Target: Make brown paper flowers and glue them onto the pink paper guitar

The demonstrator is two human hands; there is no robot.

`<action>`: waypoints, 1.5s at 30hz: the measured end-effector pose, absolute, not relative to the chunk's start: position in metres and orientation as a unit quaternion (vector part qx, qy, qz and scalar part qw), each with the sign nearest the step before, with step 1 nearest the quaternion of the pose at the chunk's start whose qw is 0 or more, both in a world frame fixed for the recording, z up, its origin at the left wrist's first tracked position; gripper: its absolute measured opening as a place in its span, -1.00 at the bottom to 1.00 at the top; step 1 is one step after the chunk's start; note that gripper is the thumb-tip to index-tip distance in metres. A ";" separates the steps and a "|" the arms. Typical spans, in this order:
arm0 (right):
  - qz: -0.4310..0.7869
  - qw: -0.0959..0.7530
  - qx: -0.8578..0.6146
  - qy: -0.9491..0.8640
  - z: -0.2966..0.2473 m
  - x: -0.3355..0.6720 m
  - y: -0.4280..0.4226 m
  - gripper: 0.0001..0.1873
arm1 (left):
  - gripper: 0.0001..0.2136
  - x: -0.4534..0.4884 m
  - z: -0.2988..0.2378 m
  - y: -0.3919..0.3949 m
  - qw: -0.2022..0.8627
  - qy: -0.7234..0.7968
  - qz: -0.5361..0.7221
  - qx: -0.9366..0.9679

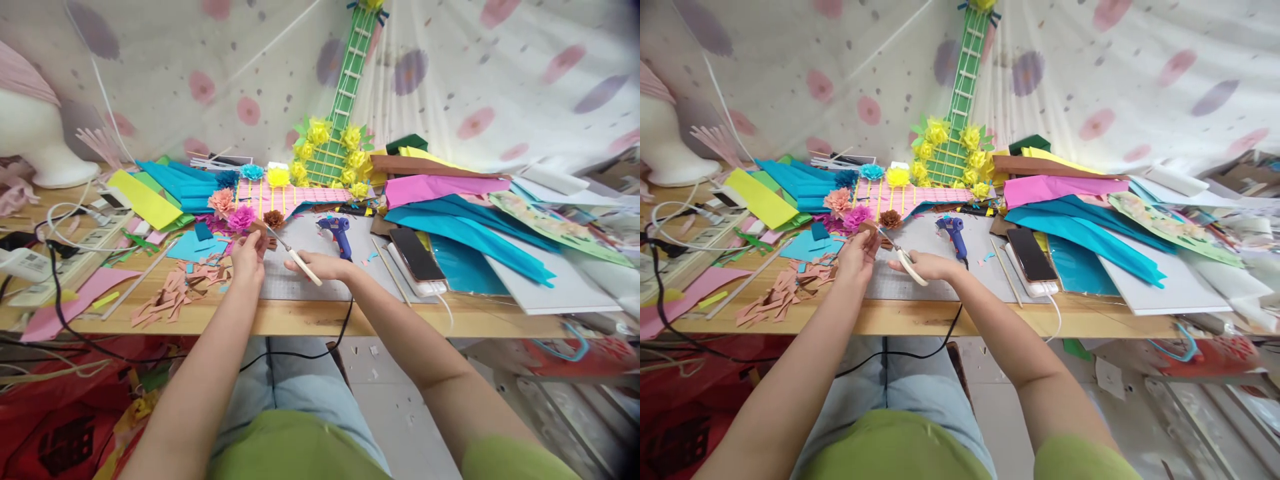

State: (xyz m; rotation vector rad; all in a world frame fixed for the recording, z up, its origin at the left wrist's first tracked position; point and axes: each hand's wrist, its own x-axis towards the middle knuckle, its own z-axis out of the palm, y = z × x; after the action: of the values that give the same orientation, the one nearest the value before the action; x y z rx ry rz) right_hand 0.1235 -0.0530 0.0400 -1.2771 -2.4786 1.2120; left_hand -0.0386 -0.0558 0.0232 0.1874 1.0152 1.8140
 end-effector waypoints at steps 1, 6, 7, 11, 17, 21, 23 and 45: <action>0.434 0.054 -0.397 -0.807 0.039 0.122 -0.053 -0.41 | -0.78 -0.034 0.026 -0.056 0.498 0.427 0.752 0.068; 0.566 0.081 -0.354 -0.740 0.032 0.119 -0.051 -0.47 | -0.76 -0.014 0.028 -0.059 0.488 0.449 0.747 0.048; 0.578 0.085 -0.354 -0.730 0.032 0.119 -0.051 -0.47 | -0.75 -0.012 0.027 -0.059 0.485 0.453 0.747 0.048; 0.600 0.094 -0.349 -0.714 0.030 0.120 -0.051 -0.48 | -0.73 -0.005 0.022 -0.055 0.484 0.451 0.749 0.048; 0.607 0.098 -0.341 -0.711 0.030 0.123 -0.050 -0.43 | -0.70 0.000 0.019 -0.054 0.480 0.439 0.758 0.037; 0.593 0.095 -0.342 -0.723 0.032 0.125 -0.048 -0.40 | -0.70 0.002 0.019 -0.054 0.476 0.435 0.763 0.047; 0.593 0.095 -0.341 -0.723 0.034 0.126 -0.048 -0.39 | -0.70 0.003 0.019 -0.054 0.481 0.434 0.761 0.044; 0.611 0.118 -0.380 -0.685 0.024 0.144 -0.039 -0.46 | -0.75 -0.009 0.019 -0.049 0.545 0.450 0.698 0.114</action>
State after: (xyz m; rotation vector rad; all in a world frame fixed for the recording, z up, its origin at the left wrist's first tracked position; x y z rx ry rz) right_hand 0.1439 -0.0388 0.0237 -1.1107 -2.0047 1.7868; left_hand -0.0095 -0.0494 0.0193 0.2715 1.0662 1.6558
